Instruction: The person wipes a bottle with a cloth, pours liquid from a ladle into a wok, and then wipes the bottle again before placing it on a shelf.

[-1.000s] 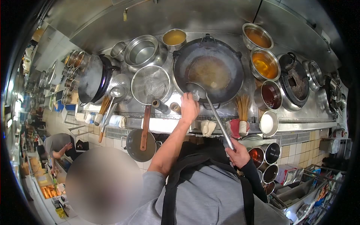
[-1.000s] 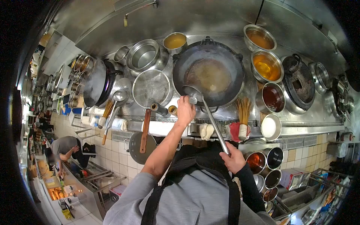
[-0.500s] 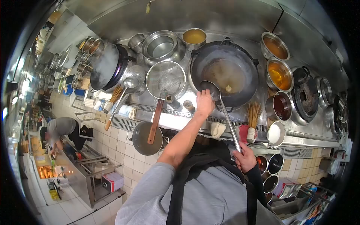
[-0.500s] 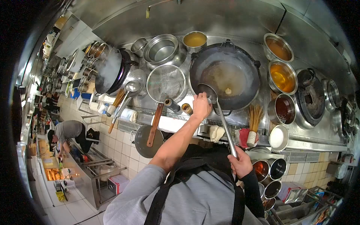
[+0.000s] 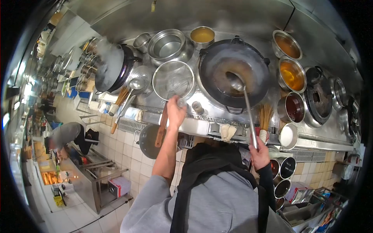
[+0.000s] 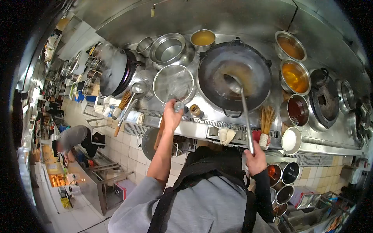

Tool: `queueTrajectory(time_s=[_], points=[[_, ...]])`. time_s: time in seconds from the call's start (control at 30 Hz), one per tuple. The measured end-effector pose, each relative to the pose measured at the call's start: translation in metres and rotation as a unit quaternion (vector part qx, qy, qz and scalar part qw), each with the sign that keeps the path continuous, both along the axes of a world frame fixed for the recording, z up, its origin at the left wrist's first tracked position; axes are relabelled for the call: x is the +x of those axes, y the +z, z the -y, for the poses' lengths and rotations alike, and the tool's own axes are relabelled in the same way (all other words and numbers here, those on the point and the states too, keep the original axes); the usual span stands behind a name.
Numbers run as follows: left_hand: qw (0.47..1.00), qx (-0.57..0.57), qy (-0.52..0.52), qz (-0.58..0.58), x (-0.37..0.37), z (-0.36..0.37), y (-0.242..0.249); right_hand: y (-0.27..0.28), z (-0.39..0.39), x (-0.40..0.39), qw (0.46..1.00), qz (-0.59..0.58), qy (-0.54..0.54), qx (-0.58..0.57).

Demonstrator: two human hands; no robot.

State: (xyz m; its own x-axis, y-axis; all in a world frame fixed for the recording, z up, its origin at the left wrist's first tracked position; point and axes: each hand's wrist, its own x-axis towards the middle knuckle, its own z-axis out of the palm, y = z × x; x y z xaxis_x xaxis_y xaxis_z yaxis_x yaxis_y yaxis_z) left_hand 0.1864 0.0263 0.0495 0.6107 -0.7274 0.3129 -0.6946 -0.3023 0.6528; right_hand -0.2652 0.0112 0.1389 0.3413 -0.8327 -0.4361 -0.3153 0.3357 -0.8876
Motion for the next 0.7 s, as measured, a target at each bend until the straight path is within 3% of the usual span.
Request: queueTrajectory(time_s=[0.07,0.13,0.27,0.3,0.47,0.6,0.63,0.7], points=[[0.999,-0.001,0.044,-0.003,0.031,-0.018,-0.015,-0.012,0.016,0.005,0.956,-0.137,0.013,-0.260],[0.996,0.034,0.078,-0.013,0.039,-0.023,0.003,-0.028,0.035,0.002,0.915,-0.224,0.029,-0.334],[0.997,0.042,0.062,-0.031,0.043,-0.010,0.009,-0.051,0.061,0.002,0.915,-0.314,0.053,-0.249],[0.998,0.048,0.049,-0.017,0.044,-0.004,0.004,-0.074,0.066,-0.004,0.893,-0.332,0.056,-0.299],[0.995,0.062,0.014,0.079,0.041,0.017,-0.011,-0.106,0.072,-0.007,0.909,-0.279,0.052,-0.306],[0.991,0.087,-0.093,0.037,-0.012,0.026,0.016,-0.135,0.074,-0.014,0.922,-0.249,0.037,-0.293],[0.988,0.092,-0.113,0.048,-0.021,0.028,0.007,-0.142,0.075,-0.012,0.947,-0.229,0.015,-0.223],[0.985,0.113,-0.125,0.042,-0.032,0.029,-0.019,-0.128,0.074,-0.007,0.901,-0.255,0.015,-0.351]])
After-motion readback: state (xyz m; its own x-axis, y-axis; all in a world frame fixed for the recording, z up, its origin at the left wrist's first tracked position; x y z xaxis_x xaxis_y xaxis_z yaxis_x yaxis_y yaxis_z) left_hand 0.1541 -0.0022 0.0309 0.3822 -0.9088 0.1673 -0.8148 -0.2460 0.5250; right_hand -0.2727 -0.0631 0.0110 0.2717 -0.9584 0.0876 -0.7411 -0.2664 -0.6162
